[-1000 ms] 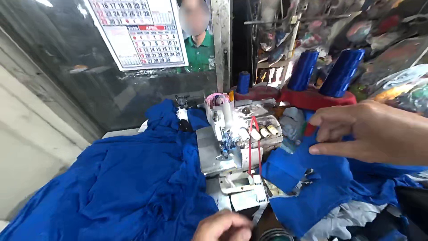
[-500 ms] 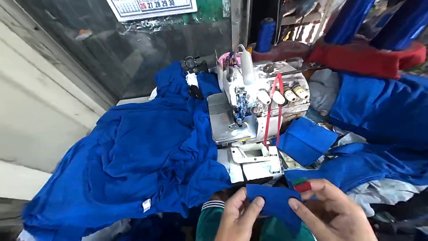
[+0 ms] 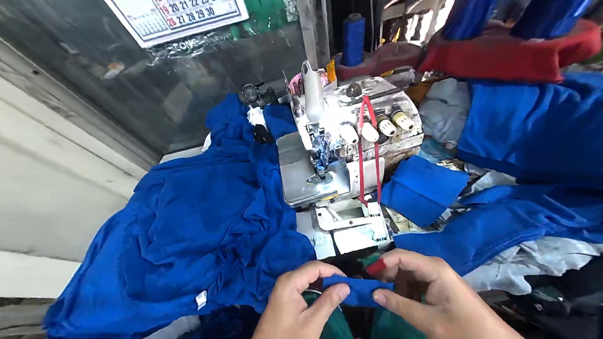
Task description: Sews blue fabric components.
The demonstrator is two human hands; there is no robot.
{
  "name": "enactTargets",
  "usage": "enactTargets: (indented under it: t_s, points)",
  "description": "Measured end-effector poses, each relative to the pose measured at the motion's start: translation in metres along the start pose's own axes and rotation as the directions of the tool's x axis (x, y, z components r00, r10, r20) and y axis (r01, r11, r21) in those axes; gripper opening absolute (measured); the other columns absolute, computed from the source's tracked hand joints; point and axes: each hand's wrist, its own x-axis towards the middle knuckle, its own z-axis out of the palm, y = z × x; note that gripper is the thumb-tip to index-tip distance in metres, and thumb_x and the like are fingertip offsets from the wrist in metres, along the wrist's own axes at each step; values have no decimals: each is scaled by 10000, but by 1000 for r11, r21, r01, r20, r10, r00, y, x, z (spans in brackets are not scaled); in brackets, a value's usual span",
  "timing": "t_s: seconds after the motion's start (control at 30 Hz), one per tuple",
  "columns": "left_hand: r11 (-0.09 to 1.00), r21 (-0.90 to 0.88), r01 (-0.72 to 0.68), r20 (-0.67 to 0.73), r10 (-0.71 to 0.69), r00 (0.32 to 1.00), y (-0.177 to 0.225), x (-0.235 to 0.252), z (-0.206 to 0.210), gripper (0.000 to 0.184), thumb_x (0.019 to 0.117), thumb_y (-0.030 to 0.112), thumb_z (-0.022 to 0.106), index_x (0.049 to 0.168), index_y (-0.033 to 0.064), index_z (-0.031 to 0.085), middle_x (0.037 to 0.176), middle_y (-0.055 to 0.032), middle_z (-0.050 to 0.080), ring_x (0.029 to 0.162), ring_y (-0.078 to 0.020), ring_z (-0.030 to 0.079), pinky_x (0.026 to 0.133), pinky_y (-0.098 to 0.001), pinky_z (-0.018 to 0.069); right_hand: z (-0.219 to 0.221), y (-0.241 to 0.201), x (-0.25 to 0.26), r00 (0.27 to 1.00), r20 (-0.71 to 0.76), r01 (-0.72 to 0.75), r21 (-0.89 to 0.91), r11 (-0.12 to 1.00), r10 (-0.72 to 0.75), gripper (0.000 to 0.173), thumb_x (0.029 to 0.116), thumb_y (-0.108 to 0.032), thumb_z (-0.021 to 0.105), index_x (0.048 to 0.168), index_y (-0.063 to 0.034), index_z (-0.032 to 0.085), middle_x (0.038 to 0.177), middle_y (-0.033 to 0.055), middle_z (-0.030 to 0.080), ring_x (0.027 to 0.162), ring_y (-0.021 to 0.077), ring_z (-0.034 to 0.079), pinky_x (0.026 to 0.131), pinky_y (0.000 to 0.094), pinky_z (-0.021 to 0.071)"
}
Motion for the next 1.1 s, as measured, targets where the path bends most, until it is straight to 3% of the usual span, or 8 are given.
enactTargets:
  t_s: [0.13,0.27,0.4,0.47,0.67,0.83,0.93,1.1]
  points:
    - [1000,0,-17,-172,16,985,-3,-5,7,171,986,181,691,1049,36,755,987,-50,750,862,-135,721,742,-279,625,4,-5,5,999,0,-52,-36,998,52,229,944,-221,755,1152,-139,707,960,-15,740,654,99,678,516,265,589]
    - [999,35,-23,-140,28,990,3,-6,-3,153,968,209,727,1009,67,767,973,-32,748,878,-132,725,773,-290,631,-2,-10,12,999,24,-37,-149,988,41,162,952,-272,745,1063,-154,737,876,-33,723,624,64,647,511,237,562]
    - [996,-80,-36,-147,24,989,0,0,-5,152,902,157,793,954,18,763,892,-74,752,782,-156,725,701,-285,631,-5,-13,17,991,112,-46,-210,977,71,171,971,-328,719,1040,-172,708,1047,-24,703,692,80,682,556,263,618]
    - [995,-96,-23,-178,6,984,4,2,-7,168,880,167,815,926,16,758,870,-79,755,761,-153,723,687,-273,621,-3,-18,18,989,100,-96,-146,985,111,165,960,-296,742,1030,-157,689,954,-24,736,647,109,709,520,290,630]
    - [995,-96,-38,-227,16,974,-15,-2,-10,159,975,171,708,1001,23,759,888,-64,737,758,-158,706,671,-290,622,8,-22,18,995,-24,-103,-108,989,101,209,912,-177,788,1091,-150,685,965,-12,747,616,131,695,484,282,608]
    - [995,-74,-63,-300,38,953,-14,-2,-4,122,937,136,750,960,17,758,868,-68,729,726,-161,701,635,-291,624,7,-20,21,998,-6,-60,-296,953,61,239,922,-237,756,1152,-197,703,1009,-74,726,677,63,665,555,248,594]
    - [995,-56,-78,-295,58,954,-10,-1,-5,114,912,128,778,945,20,761,862,-70,731,726,-167,708,633,-295,630,-4,-23,24,995,68,-44,-406,913,78,198,937,-336,738,1089,-208,738,934,-88,718,694,29,651,592,235,582]
    - [998,-33,-57,-305,44,951,-7,6,-1,139,964,160,718,967,27,756,822,-57,725,694,-146,685,617,-275,599,-14,-26,22,996,77,-19,-311,950,45,159,937,-331,752,989,-181,753,903,-60,722,681,43,650,577,230,574]
